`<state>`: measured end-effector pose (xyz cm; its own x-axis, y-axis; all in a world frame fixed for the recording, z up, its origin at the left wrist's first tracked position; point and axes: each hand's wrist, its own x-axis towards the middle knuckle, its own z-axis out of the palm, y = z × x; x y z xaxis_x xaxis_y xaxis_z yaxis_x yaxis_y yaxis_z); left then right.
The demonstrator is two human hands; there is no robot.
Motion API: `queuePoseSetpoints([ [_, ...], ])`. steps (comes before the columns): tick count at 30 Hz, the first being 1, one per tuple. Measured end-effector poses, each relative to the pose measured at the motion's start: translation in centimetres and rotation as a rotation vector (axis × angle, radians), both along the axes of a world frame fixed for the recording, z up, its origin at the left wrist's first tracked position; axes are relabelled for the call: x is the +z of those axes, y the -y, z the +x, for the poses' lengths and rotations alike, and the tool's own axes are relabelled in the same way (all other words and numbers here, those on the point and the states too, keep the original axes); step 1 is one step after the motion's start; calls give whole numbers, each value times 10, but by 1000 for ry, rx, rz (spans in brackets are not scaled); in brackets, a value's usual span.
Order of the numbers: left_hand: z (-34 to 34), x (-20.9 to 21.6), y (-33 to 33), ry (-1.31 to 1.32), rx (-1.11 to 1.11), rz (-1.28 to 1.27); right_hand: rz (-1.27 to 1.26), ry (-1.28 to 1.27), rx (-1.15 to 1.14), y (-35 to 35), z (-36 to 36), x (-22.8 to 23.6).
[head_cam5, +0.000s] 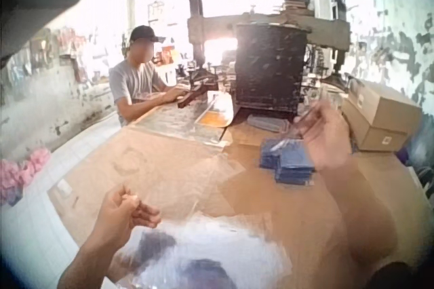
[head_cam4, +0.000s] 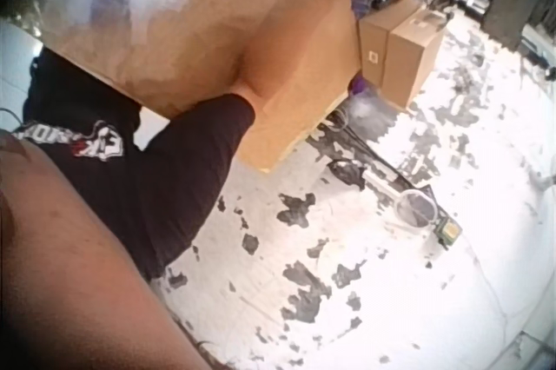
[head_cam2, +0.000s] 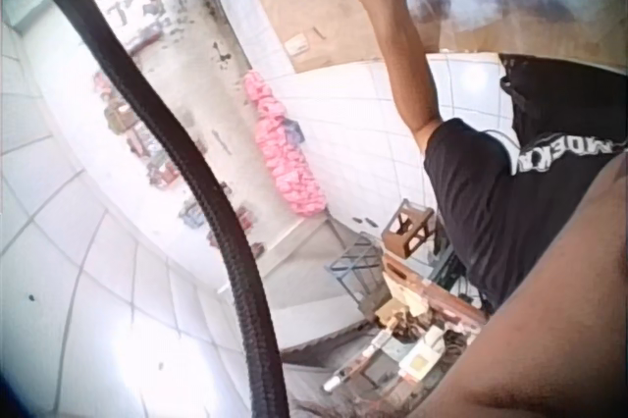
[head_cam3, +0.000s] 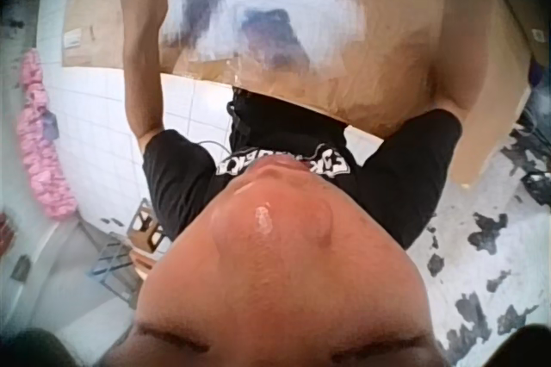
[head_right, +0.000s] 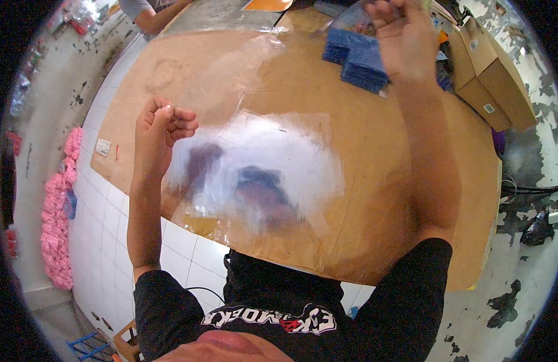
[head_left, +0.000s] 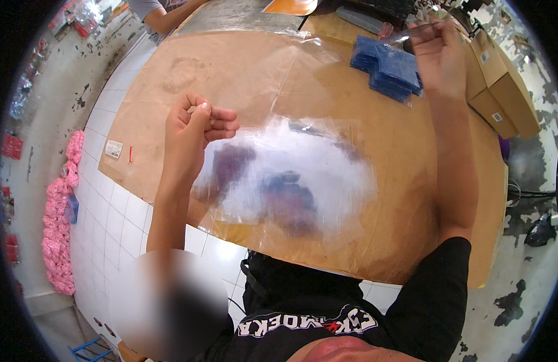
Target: The person uses a needle and thread to hand-sew a small blue fabric patch onto a clear plastic sheet on a work table.
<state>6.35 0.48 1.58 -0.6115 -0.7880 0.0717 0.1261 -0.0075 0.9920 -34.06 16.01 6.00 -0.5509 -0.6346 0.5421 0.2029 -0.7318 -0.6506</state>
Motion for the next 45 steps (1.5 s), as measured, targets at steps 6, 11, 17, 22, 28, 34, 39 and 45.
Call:
queuePoseSetpoints([
  [6, 18, -3, -5, 257, -222, -6, 51, -97, 134, -29, -22, 27],
  [11, 36, -1, -6, 528, -265, -106, 283, -165, -43, -14, 61, 28],
  [17, 32, 11, -20, 727, -48, -617, 546, -569, 37, -7, 133, 32],
  [22, -1, 34, -64, 112, -59, -557, 399, -901, 157, -26, 180, 27],
  [28, -15, 58, -96, -4, -107, -632, 161, -1077, -160, -32, 205, 21],
  [34, -13, 49, -98, -104, 30, -832, 43, -1132, -277, -35, 212, 21],
  [39, -9, 48, -100, -92, 6, -791, 75, -1100, -248, -36, 217, 21],
  [45, -5, 45, -98, -69, -31, -773, 147, -1044, -162, -36, 220, 21],
])
